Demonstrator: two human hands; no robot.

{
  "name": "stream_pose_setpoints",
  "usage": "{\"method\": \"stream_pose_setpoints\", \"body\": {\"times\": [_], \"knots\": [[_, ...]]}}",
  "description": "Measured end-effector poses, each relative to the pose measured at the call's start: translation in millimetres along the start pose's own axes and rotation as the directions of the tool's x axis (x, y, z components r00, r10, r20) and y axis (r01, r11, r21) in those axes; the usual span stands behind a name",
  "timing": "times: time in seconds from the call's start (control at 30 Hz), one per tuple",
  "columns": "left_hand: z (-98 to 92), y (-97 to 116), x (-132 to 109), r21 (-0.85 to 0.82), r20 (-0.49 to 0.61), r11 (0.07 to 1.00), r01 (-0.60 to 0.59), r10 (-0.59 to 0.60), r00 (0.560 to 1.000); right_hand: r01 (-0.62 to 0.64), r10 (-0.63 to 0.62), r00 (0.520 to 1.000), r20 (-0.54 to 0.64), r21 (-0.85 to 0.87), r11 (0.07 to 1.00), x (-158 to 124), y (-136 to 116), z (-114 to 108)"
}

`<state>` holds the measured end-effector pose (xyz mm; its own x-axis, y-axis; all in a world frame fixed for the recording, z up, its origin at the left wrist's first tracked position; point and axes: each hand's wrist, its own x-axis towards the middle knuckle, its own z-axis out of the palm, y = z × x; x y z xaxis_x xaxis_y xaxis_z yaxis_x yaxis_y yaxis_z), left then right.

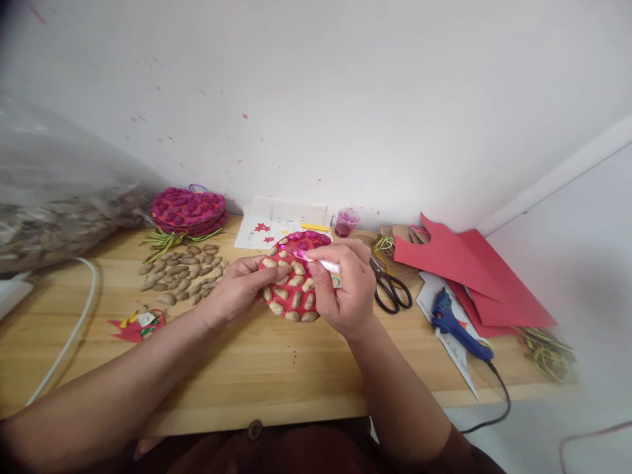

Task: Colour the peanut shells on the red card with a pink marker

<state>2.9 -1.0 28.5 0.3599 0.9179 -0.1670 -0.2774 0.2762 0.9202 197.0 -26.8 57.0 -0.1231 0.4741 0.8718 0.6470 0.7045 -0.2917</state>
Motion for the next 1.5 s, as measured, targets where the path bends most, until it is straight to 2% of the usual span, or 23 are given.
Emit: {"method": "stream_pose_setpoints", "body": {"times": [0.13,0.33,0.53,0.83,0.93,1.07,1.2,1.5], "knots": [[1.0,0.9,-0.7,-0.012,0.010,1.000,0.003,-0.003,1.000,-0.020,0.020,0.999,-0.037,0.003,1.000,0.2,1.6,0.4],[0.7,1.1,-0.6,0.007,-0.012,1.000,0.013,-0.013,1.000,-0.011,0.011,1.000,0.006,0.001,1.000,0.7,0.8,0.4],[1.2,1.5,-0.6,-0.028,-0.001,0.998,0.052,-0.052,0.999,-0.044,0.043,0.998,-0.037,-0.028,0.999,1.2,5.5,0.2],[0.3,1.6,-0.4,-0.029,-0.021,0.999,0.035,-0.036,0.999,0.037,-0.037,0.999,0.002,-0.099,0.994,0.7,-1.7,1.3],[0.3,1.1,-0.5,-0.025,-0.006,0.999,0.041,-0.041,0.999,0.029,-0.030,0.999,-0.015,-0.114,0.993,0.5,-0.5,0.8],[0.5,0.7,-0.1,-0.018,-0.003,0.999,0.044,-0.044,0.999,0.003,-0.007,0.999,-0.041,-0.088,0.996,0.6,0.3,0.4],[1.2,1.6,0.4,-0.016,-0.024,0.999,0.035,-0.035,0.999,0.020,-0.022,1.000,-0.013,-0.090,0.996,0.3,-1.6,1.0],[2.0,1.6,-0.3,-0.022,0.012,0.999,0.047,-0.047,0.999,-0.021,0.019,0.999,-0.038,-0.063,0.998,0.2,3.7,-0.4]]}}
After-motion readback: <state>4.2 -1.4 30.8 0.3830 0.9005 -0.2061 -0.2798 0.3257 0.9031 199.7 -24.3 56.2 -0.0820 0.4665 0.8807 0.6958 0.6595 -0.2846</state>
